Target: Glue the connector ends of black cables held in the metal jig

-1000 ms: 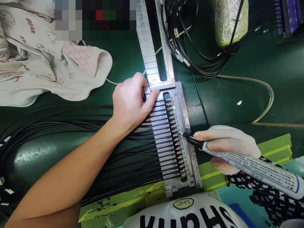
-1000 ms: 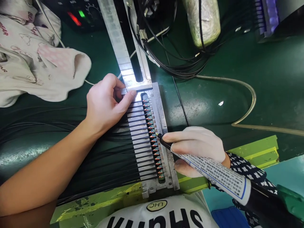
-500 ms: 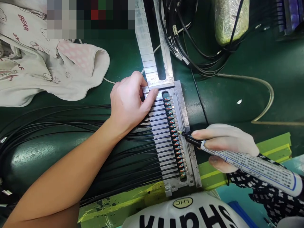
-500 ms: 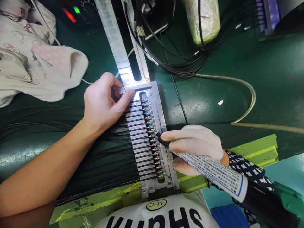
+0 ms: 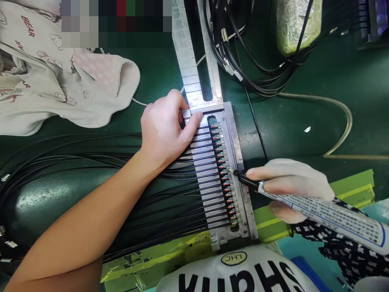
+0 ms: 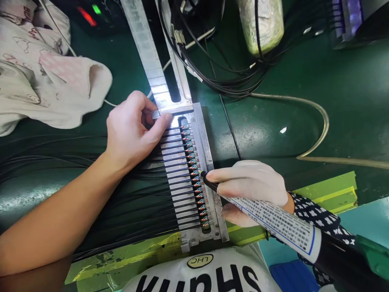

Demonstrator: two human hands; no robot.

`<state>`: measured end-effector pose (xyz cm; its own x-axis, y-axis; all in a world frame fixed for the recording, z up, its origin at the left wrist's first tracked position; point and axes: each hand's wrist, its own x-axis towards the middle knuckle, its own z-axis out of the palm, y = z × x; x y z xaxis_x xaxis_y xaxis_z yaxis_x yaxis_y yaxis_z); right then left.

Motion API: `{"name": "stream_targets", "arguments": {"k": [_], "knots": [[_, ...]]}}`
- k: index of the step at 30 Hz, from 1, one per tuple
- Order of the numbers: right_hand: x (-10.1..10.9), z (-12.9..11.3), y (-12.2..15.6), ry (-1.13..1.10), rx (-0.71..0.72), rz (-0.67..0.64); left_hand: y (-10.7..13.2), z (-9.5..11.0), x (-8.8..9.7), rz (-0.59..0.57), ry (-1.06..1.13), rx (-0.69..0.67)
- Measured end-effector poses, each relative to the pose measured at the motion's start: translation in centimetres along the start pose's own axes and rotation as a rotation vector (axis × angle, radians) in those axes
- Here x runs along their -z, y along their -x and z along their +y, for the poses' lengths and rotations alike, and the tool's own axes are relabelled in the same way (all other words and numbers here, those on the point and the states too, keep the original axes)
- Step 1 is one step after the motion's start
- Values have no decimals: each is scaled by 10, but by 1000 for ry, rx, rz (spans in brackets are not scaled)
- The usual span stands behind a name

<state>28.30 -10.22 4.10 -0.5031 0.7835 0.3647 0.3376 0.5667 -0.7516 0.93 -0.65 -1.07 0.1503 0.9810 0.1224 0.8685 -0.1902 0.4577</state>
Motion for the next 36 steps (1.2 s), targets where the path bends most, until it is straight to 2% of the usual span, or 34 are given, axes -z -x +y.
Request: {"name": "stream_targets", "arguments": {"k": [16, 22, 28, 36], "knots": [[1, 4, -2, 13, 9, -15, 1, -1, -1, -23, 20, 24], [1, -4, 5, 19, 31, 33, 0, 0, 0, -6, 1, 12], [0, -3, 8, 13, 9, -40, 1, -1, -1, -33, 26, 27], [0, -3, 7, -1, -10, -25, 2, -4, -4, -46, 45, 26]]}}
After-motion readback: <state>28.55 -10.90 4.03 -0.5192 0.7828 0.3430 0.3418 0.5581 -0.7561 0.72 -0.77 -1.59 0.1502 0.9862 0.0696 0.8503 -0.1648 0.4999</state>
